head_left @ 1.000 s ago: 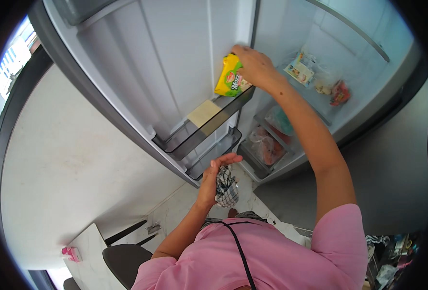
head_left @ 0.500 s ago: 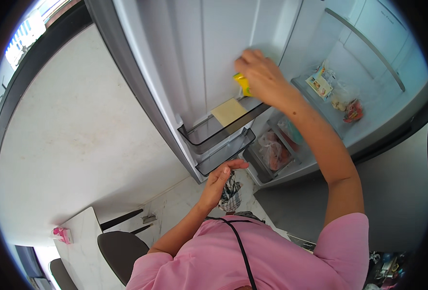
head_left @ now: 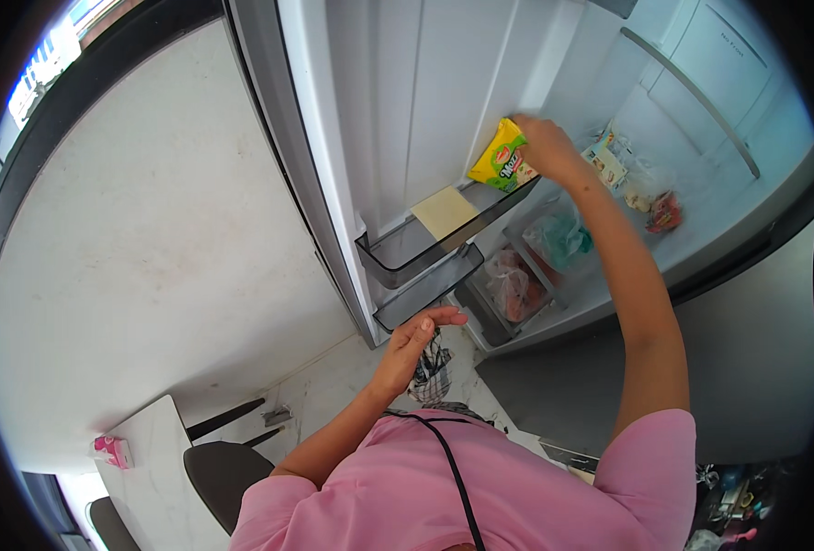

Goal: Cleaning the refrigerator door and shelves and organizing food items in lower kitchen cabinets.

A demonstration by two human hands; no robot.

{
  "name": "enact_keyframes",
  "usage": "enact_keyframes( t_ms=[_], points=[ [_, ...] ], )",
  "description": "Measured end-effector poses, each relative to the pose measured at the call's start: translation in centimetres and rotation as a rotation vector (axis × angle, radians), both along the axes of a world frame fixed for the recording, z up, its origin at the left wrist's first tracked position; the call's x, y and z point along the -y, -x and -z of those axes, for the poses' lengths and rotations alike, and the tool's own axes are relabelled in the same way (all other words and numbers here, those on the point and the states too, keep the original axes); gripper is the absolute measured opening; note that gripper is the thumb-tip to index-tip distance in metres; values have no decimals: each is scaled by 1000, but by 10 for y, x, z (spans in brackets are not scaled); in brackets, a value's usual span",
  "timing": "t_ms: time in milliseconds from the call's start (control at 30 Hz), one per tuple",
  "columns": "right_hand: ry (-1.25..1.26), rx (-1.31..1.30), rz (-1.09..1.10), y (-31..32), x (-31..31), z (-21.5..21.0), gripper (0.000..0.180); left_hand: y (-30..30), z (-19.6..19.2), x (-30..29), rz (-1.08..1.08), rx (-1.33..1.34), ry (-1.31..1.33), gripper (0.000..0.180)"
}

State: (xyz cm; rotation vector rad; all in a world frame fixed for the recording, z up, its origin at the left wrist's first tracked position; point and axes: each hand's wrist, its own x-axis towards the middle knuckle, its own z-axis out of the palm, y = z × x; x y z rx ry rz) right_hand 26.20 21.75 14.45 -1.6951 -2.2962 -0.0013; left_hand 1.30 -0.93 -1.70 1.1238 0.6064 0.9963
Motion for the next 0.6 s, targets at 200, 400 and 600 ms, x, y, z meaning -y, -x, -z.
enact_keyframes(
  t_ms=[200, 400, 600],
  points=[
    [-269, 11, 57, 6, 20, 4, 49, 5, 2, 3, 12, 8, 2, 59],
    [-538, 188, -109, 26, 46, -20, 52, 11, 1, 3, 0, -9, -4, 58],
    [-36, 105, -35, 9, 29, -12, 45, 13, -5, 4, 11, 1, -7, 58]
  ],
)
